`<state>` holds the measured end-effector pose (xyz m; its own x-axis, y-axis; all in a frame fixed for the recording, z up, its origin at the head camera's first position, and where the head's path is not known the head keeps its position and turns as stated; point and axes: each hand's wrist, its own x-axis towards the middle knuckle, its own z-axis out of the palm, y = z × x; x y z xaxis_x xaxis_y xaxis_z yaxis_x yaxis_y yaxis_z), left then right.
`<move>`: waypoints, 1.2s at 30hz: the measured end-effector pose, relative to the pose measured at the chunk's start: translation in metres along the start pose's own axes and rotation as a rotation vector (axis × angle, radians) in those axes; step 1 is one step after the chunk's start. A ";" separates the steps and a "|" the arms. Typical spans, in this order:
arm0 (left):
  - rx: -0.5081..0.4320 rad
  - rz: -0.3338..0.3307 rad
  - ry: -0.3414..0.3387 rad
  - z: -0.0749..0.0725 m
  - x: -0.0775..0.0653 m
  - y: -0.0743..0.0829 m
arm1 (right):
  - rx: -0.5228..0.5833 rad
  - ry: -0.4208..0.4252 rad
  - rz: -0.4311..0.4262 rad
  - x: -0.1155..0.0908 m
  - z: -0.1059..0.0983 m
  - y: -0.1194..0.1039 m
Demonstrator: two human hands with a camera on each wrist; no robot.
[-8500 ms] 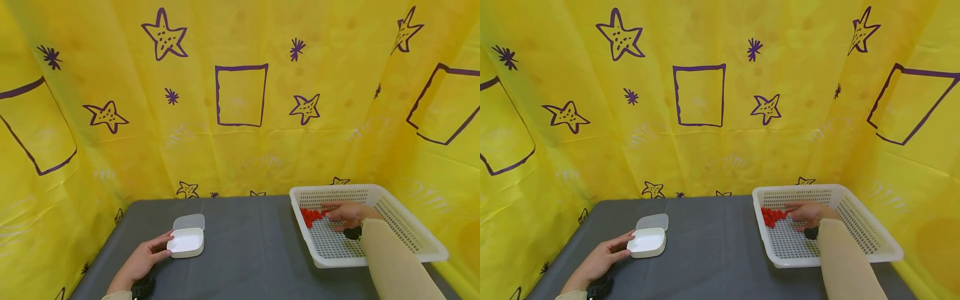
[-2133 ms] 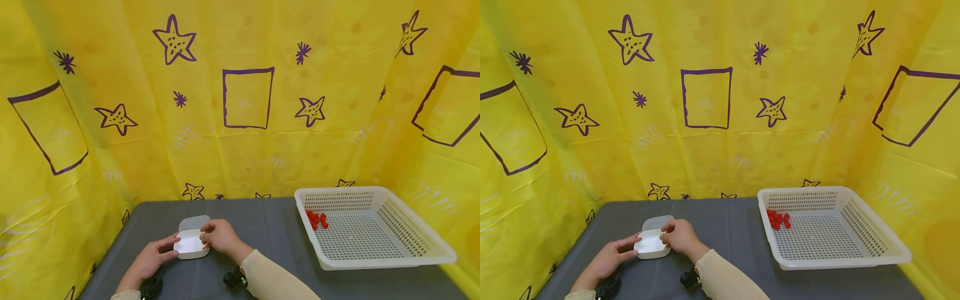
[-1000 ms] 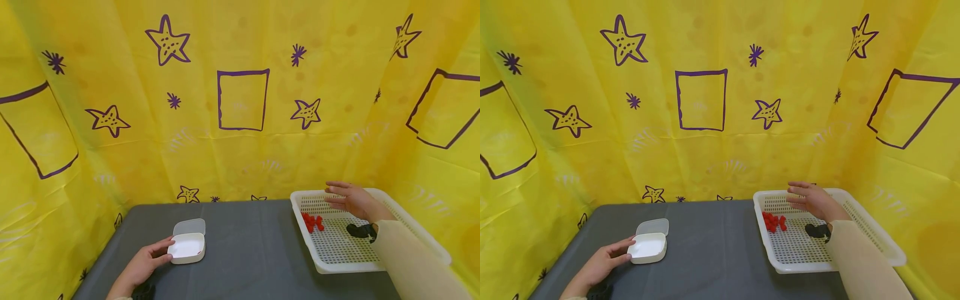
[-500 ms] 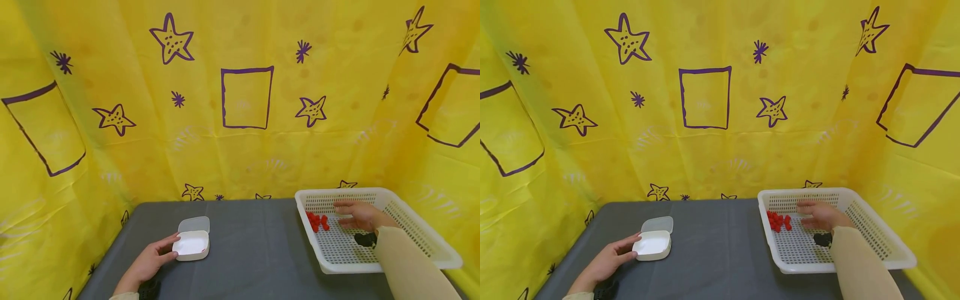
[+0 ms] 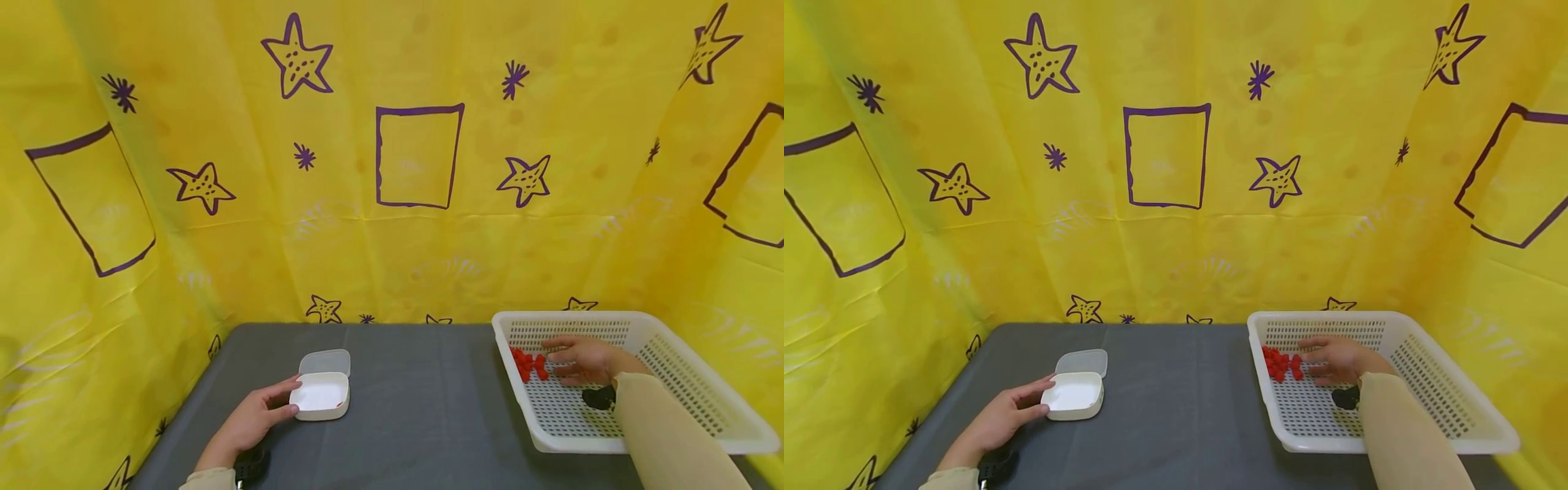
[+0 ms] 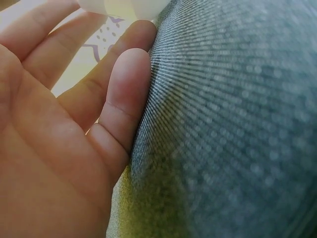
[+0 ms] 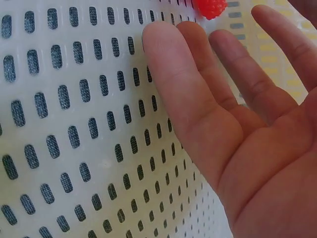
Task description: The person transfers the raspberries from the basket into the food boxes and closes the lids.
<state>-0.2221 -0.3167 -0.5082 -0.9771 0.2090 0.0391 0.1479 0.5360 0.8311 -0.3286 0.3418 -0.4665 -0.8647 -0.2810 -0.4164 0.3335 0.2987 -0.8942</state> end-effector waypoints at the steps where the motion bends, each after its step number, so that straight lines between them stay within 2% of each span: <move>1: 0.003 -0.005 0.002 0.000 0.000 0.000 | -0.005 -0.013 -0.008 0.000 0.000 0.000; 6: 0.002 -0.027 0.010 -0.001 0.001 0.003 | -0.023 -0.043 -0.016 0.002 0.002 -0.004; 13: 0.007 -0.028 0.016 -0.003 0.002 0.005 | -0.121 0.017 0.000 0.006 0.009 -0.010; 22: -0.027 -0.041 0.010 -0.004 0.002 0.006 | -0.227 0.040 -0.002 0.012 0.019 -0.016; 36: 0.003 -0.042 0.006 -0.001 0.000 0.003 | -0.348 0.081 0.008 0.016 0.025 -0.008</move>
<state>-0.2219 -0.3163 -0.5054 -0.9834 0.1815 0.0071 0.1070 0.5471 0.8302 -0.3353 0.3126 -0.4701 -0.8943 -0.2079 -0.3963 0.2046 0.5975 -0.7753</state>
